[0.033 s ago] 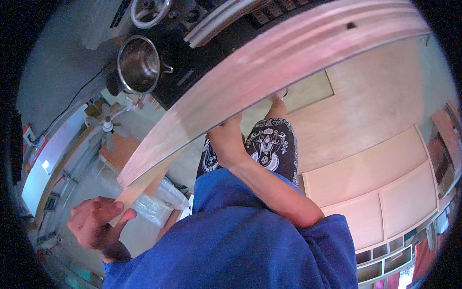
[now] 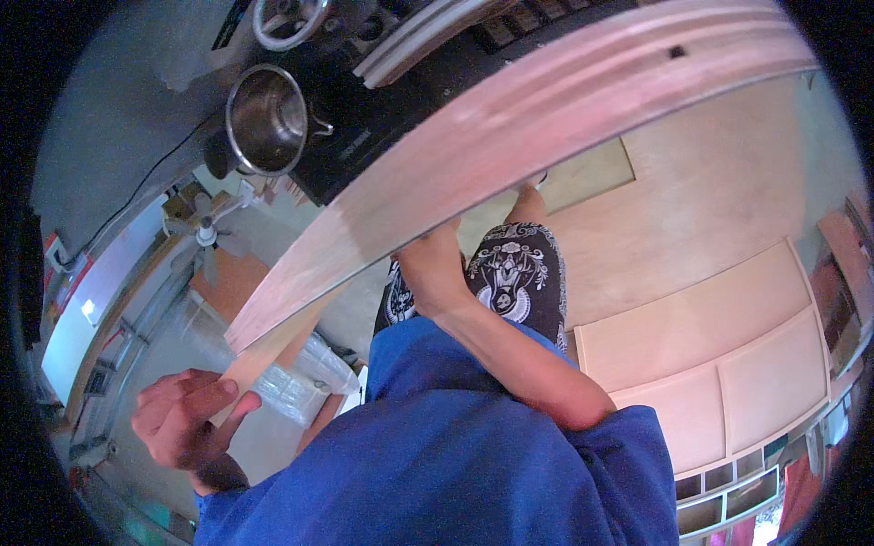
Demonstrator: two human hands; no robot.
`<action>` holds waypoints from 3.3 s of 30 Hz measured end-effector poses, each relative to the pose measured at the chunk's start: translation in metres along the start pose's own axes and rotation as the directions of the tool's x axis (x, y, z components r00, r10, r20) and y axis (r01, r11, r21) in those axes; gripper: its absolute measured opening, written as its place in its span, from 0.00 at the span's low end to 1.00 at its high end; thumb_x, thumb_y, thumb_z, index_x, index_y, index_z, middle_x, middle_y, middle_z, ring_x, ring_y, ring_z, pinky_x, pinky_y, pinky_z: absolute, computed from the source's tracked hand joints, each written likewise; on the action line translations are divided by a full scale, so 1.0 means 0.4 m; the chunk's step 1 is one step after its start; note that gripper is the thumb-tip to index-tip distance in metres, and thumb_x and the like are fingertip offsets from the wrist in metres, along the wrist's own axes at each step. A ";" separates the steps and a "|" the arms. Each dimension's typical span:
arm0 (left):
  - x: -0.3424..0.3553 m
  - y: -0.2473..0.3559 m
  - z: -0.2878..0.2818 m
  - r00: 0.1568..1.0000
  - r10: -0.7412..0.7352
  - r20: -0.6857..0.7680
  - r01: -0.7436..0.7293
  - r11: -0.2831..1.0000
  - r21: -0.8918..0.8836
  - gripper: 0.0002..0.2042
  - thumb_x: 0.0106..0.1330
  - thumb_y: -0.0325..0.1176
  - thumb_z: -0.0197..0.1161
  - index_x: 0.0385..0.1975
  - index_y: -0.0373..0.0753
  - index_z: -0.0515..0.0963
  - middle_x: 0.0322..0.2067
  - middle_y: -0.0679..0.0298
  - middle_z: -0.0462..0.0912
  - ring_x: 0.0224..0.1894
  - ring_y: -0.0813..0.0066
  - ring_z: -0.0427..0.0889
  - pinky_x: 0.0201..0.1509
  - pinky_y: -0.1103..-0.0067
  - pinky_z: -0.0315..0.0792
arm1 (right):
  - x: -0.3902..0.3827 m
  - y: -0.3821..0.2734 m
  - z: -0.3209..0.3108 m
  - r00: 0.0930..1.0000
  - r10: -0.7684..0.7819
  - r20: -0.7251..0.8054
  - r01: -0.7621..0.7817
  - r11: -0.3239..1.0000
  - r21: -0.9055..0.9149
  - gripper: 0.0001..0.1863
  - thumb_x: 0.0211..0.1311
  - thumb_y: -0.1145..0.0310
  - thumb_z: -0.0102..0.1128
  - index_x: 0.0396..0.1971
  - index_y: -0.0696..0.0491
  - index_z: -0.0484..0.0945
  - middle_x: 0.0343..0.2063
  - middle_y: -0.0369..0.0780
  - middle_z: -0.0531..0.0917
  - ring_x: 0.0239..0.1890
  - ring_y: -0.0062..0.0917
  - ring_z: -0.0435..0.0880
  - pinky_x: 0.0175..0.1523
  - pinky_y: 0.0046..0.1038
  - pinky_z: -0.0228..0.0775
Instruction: The person applies thin wooden edge banding to the edges of a large curved plywood panel. They measure, cut, and press the banding into place, using pliers to trim excess and a clamp to hold sections while working.
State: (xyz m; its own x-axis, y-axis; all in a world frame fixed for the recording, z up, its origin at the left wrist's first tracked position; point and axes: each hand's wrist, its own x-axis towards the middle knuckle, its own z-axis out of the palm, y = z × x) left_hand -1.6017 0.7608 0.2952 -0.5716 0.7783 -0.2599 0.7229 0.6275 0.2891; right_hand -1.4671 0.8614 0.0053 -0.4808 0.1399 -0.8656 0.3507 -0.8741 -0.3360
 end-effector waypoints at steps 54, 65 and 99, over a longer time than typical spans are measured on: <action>0.072 0.196 0.254 0.902 0.047 -0.428 -0.293 0.795 -0.531 0.28 0.58 0.26 0.81 0.55 0.32 0.73 0.52 0.44 0.86 0.45 0.52 0.92 0.49 0.67 0.85 | -0.306 -0.240 -0.122 0.150 -0.876 0.459 0.989 0.123 -0.087 0.15 0.52 0.84 0.72 0.42 0.60 0.87 0.39 0.43 0.87 0.42 0.38 0.88 0.45 0.36 0.82; 0.070 0.258 0.214 0.991 -0.053 -0.125 0.001 0.923 -0.385 0.24 0.62 0.30 0.76 0.55 0.31 0.75 0.42 0.57 0.86 0.45 0.70 0.88 0.50 0.73 0.80 | -0.306 -0.272 -0.157 0.110 -0.864 0.491 0.993 0.122 -0.008 0.15 0.57 0.84 0.71 0.45 0.58 0.89 0.41 0.43 0.89 0.43 0.36 0.89 0.46 0.34 0.82; -0.060 0.231 0.205 0.875 -0.139 -0.463 -0.272 0.651 -0.709 0.22 0.63 0.34 0.75 0.50 0.27 0.78 0.45 0.47 0.84 0.49 0.59 0.87 0.55 0.65 0.79 | -0.467 -0.150 -0.007 0.211 -0.898 0.385 0.977 0.189 -0.094 0.16 0.59 0.78 0.75 0.48 0.57 0.87 0.46 0.43 0.89 0.49 0.30 0.88 0.55 0.31 0.81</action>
State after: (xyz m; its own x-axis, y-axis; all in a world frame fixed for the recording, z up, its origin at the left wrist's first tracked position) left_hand -1.4891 0.7983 0.2526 -0.7803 0.6047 0.1594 0.3512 0.2129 0.9118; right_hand -1.3961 0.8889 0.1861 -0.7261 0.6355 0.2624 -0.3278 0.0154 -0.9446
